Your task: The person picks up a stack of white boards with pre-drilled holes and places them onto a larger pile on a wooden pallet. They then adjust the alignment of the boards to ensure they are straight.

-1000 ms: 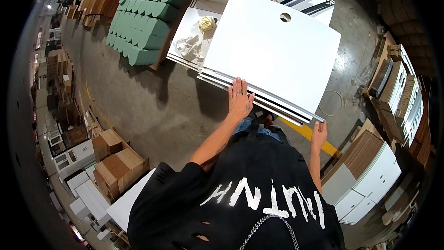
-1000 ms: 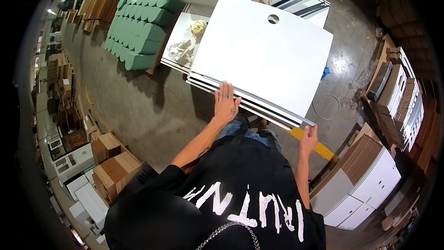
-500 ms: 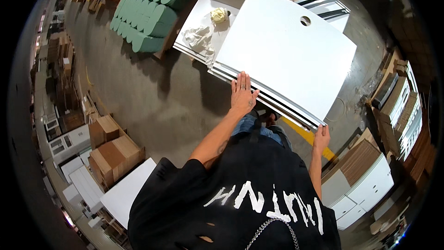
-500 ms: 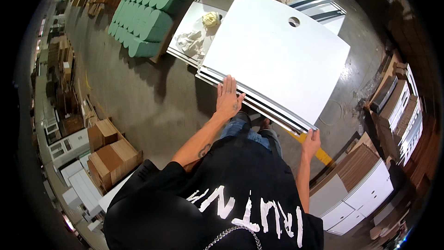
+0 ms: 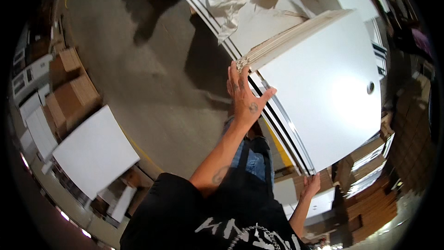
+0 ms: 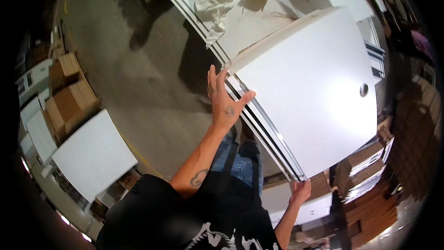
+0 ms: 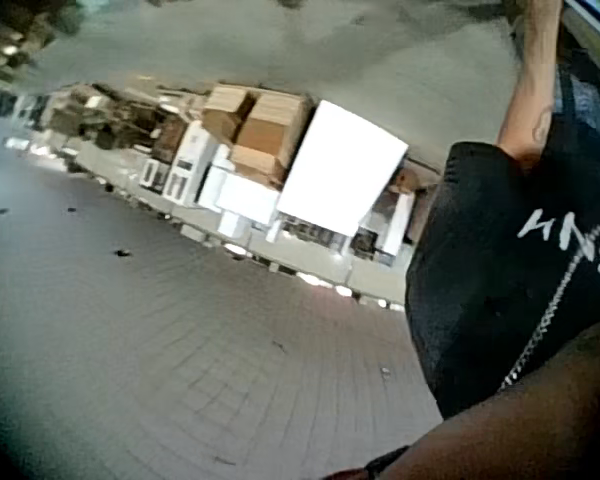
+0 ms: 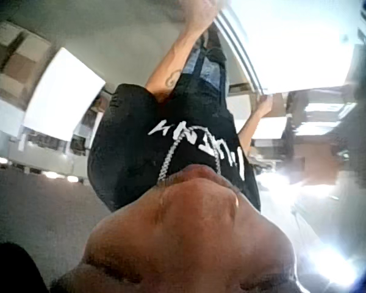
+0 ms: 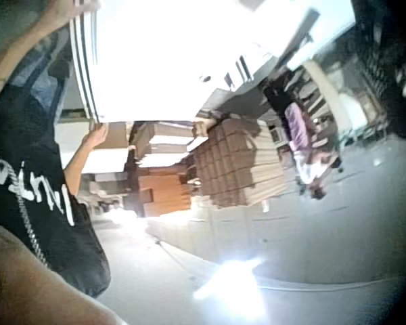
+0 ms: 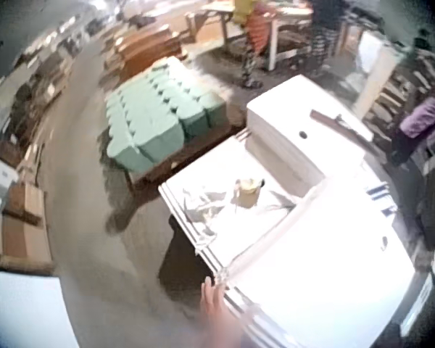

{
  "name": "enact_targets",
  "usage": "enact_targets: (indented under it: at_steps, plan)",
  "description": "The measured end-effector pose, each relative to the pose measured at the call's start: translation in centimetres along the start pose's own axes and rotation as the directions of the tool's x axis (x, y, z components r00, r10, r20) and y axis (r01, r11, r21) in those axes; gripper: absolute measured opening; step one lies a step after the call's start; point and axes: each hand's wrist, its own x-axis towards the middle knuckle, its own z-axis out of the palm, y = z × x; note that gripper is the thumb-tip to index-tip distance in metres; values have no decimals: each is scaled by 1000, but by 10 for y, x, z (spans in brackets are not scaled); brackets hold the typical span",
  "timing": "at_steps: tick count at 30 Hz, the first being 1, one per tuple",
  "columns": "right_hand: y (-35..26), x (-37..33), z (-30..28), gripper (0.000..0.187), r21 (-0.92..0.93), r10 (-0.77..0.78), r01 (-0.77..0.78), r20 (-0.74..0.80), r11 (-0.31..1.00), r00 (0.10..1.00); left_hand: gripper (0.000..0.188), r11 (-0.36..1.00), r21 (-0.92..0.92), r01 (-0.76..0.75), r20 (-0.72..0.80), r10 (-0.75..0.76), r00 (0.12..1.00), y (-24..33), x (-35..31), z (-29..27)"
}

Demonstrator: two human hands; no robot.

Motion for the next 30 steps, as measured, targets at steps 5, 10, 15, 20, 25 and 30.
enact_targets:
  at_steps: [5,10,15,20,25,30]
  plan:
    - [-15,11,7,50,-148,126,-132,-48,980,991,88,951,-291,101,44,-92,995,-9,15,-2]
    - [-26,7,14,56,-139,149,-175,-176,975,973,81,956,-286,66,102,-38,994,-21,23,-5]
    - [-34,11,16,42,-123,222,-228,-54,966,973,76,949,-303,89,129,-52,990,-27,28,-4]
    - [-42,3,35,46,-190,231,-254,-136,948,963,69,957,-265,116,143,-80,987,-26,32,-7]
    - [-43,-6,53,43,-225,208,-247,-181,943,961,63,955,-260,146,152,-109,982,-23,34,-10]
    - [-44,-9,59,45,-251,187,-235,-199,939,962,62,941,-305,143,139,-105,985,-23,35,-10]
